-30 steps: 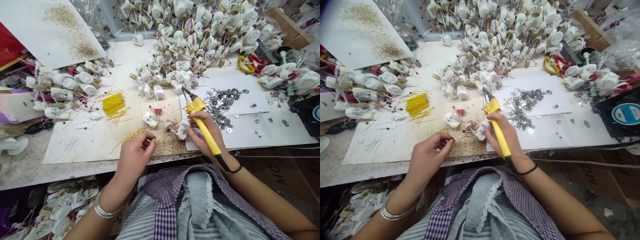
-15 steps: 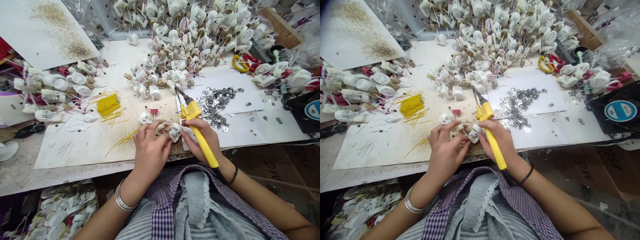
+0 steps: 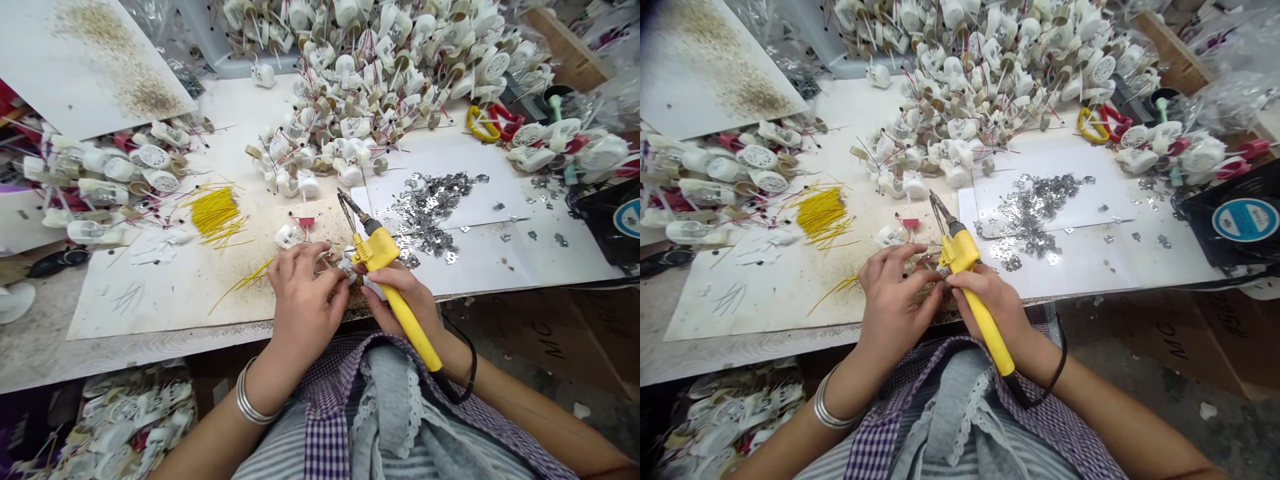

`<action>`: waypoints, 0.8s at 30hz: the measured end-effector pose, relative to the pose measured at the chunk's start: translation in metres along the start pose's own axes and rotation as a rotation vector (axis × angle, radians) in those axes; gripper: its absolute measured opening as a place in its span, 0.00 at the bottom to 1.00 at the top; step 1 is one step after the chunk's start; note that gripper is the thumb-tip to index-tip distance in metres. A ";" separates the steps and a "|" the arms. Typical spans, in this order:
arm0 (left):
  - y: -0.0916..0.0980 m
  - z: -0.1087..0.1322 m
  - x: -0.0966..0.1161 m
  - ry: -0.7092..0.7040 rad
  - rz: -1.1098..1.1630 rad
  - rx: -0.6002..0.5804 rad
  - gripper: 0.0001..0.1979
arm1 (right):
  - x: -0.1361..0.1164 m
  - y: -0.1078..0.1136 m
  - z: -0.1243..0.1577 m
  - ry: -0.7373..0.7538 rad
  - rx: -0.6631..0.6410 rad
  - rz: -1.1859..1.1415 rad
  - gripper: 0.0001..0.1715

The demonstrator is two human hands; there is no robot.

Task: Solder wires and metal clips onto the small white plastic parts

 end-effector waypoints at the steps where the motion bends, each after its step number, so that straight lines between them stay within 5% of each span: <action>1: 0.000 0.000 0.001 -0.003 -0.002 -0.004 0.04 | 0.000 0.000 0.000 0.004 -0.002 -0.001 0.21; 13: -0.003 -0.001 0.000 -0.016 -0.043 -0.010 0.05 | 0.004 0.004 0.005 0.005 -0.016 -0.049 0.24; 19: -0.001 -0.001 -0.004 -0.020 -0.169 0.024 0.06 | 0.009 0.051 0.027 -0.031 0.041 -0.052 0.16; 24: -0.004 0.000 -0.004 -0.030 -0.207 0.037 0.06 | 0.006 0.080 0.047 0.011 0.045 0.018 0.29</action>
Point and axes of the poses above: each hand's wrist, its own z-axis away from the middle knuckle, its own y-axis out of the back of the hand, x = y × z, the point moved 7 cm from there along -z, towards the middle knuckle, and after that the axes turned 1 degree about z, right-handed, at the moved point
